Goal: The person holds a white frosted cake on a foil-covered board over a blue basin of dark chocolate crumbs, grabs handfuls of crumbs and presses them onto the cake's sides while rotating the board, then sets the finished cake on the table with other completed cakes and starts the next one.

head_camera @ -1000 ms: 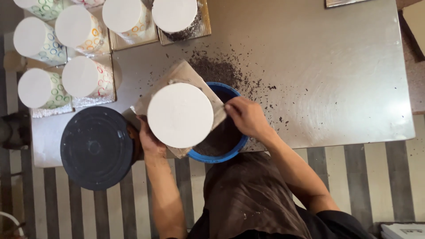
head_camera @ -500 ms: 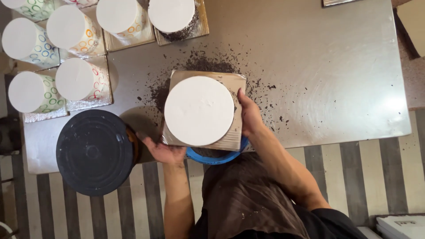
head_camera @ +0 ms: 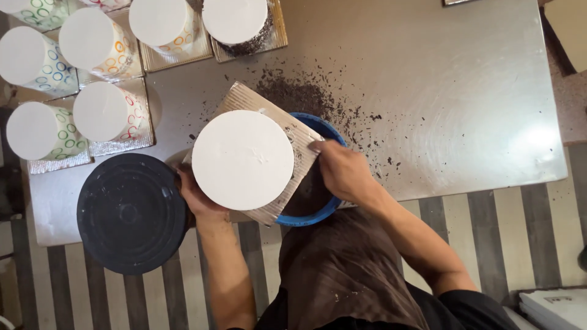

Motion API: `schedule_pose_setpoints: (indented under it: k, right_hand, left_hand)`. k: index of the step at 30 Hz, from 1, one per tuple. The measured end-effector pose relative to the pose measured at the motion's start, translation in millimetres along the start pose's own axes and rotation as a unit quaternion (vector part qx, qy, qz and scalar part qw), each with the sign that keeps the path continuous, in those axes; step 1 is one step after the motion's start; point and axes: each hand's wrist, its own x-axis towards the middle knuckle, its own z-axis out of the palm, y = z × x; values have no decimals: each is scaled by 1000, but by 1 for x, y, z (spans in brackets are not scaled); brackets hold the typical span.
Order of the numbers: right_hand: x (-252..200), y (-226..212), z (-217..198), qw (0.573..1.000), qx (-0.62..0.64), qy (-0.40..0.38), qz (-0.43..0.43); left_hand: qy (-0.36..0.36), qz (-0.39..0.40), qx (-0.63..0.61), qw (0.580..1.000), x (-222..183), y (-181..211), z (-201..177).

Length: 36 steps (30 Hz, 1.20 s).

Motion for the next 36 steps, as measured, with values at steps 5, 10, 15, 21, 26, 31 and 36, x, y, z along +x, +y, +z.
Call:
schedule_pose_setpoints:
  k: [5,10,15,21,26,31,36]
  right_hand:
    - [-2,-11,1,997,-55,-43,-34]
    - [-3,-16,13,999,-14,-36,9]
    - [-7,-12,20,1000,-19,-13,-21]
    - [-13,-15,19,998,-34,-22,47]
    - [-21,-17,24,997,-47,-30,55]
    - [-16,-20,24,998,-56,-17,14]
    - [-12,-27,14,986,-69,-110,103]
  left_hand:
    - [26,1,25,999,10,13,15]
    - [31,23,55,998,24,18,8]
    - [65,-28,26,997,33,22,-7]
    - [27,-59,32,997,43,24,-10]
    - [41,-55,34,997,43,25,-7]
    - [27,-82,65,994,49,28,-6]
    - [46,-80,65,994,56,27,0]
